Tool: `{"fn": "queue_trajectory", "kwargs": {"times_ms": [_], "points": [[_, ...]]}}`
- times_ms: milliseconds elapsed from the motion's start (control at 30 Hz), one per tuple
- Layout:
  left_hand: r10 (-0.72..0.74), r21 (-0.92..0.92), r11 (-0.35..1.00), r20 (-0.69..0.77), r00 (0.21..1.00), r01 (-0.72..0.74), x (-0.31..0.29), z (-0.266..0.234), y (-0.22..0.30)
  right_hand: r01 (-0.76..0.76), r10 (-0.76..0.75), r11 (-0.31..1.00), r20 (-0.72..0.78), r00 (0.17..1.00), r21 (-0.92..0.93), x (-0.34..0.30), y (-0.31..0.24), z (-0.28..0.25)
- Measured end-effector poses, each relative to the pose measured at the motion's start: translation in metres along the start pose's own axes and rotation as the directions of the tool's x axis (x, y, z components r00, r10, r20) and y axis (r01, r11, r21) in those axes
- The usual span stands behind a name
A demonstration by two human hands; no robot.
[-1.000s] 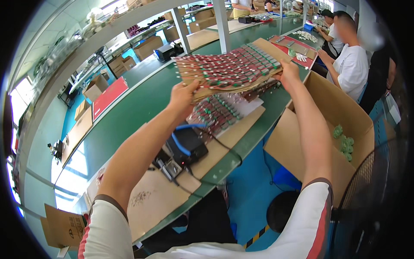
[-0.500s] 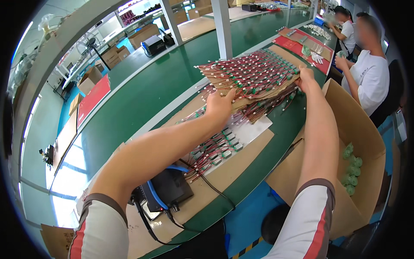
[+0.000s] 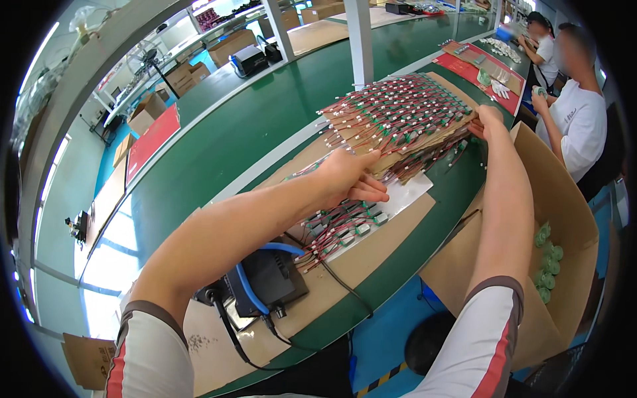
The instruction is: Solder red wires onto a grid of small electronic components on an assembly line.
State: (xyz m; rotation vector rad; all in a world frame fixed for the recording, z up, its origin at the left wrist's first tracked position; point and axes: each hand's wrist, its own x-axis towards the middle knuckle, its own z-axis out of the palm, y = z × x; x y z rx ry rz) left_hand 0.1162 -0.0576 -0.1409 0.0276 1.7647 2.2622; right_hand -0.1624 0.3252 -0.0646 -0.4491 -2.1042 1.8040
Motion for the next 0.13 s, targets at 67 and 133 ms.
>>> {"fn": "queue_trajectory", "kwargs": {"times_ms": [67,133], "points": [[0.014,0.004,1.0,-0.005,1.0,-0.014,-0.025,-0.005,0.007,0.025,-0.025,1.0,-0.023,0.999,0.003,-0.007,-0.001,0.003],[0.024,0.017,1.0,0.016,1.0,-0.024,-0.058,-0.009,0.014,0.036,-0.034,0.999,-0.086,0.996,0.021,-0.021,-0.005,0.006]]}}
